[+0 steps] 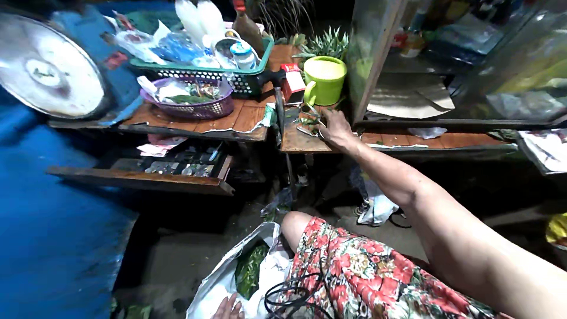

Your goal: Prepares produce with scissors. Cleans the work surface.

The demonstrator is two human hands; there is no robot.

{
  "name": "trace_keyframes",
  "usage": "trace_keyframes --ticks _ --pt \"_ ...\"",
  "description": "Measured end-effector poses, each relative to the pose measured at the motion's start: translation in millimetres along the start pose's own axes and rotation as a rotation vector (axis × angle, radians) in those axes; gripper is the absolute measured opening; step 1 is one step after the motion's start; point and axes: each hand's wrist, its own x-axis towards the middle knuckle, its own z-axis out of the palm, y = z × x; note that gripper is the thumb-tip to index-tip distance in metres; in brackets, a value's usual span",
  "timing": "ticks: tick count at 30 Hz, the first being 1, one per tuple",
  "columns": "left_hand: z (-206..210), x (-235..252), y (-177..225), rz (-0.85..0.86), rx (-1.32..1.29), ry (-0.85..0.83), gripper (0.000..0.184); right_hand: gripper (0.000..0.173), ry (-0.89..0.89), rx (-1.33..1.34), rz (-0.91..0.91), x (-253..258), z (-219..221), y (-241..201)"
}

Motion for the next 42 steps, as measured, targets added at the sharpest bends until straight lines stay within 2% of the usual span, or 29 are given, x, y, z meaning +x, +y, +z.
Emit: trace_keyframes --ticks 7,9,15,20,27,30,35,42 --pt "17.0 -6.2 -2.8 -0.008 0.043 0.101 0.022 0.059 -0.043 0.208 0.028 8.5 0.8 5.8" --pt "23.9 -6.5 -2.4 -0.008 0.055 0.119 0.02 0.056 -0.018 0.232 0.013 9.6 1.0 6.1" --pt "26.7 -4.4 -5.4 -0.012 0.1 0.132 0.02 0.05 0.001 0.196 -0.012 7.0 3.3 3.5" --pt "24.9 -0.5 -10.7 0.01 0.062 0.145 0.018 0.039 -0.031 0.094 -0.09 6.0 5.2 4.6" --pt "29.2 -7.6 -5.3 -0.002 0.064 0.178 0.019 0.042 -0.041 -0.002 -0.119 3.9 8.3 1.0" --pt "39.5 -15.5 6.0 0.024 0.061 0.176 0.018 0.042 -0.028 -0.024 -0.124 4.4 8.5 2.0" --pt "58.2 -33.3 41.8 0.086 0.119 0.173 0.03 0.043 -0.042 -0.049 -0.132 4.4 9.0 0.9" --pt "90.2 -59.1 90.8 0.276 0.294 0.026 0.025 0.041 -0.046 -0.039 -0.114 1.8 5.9 -2.2"
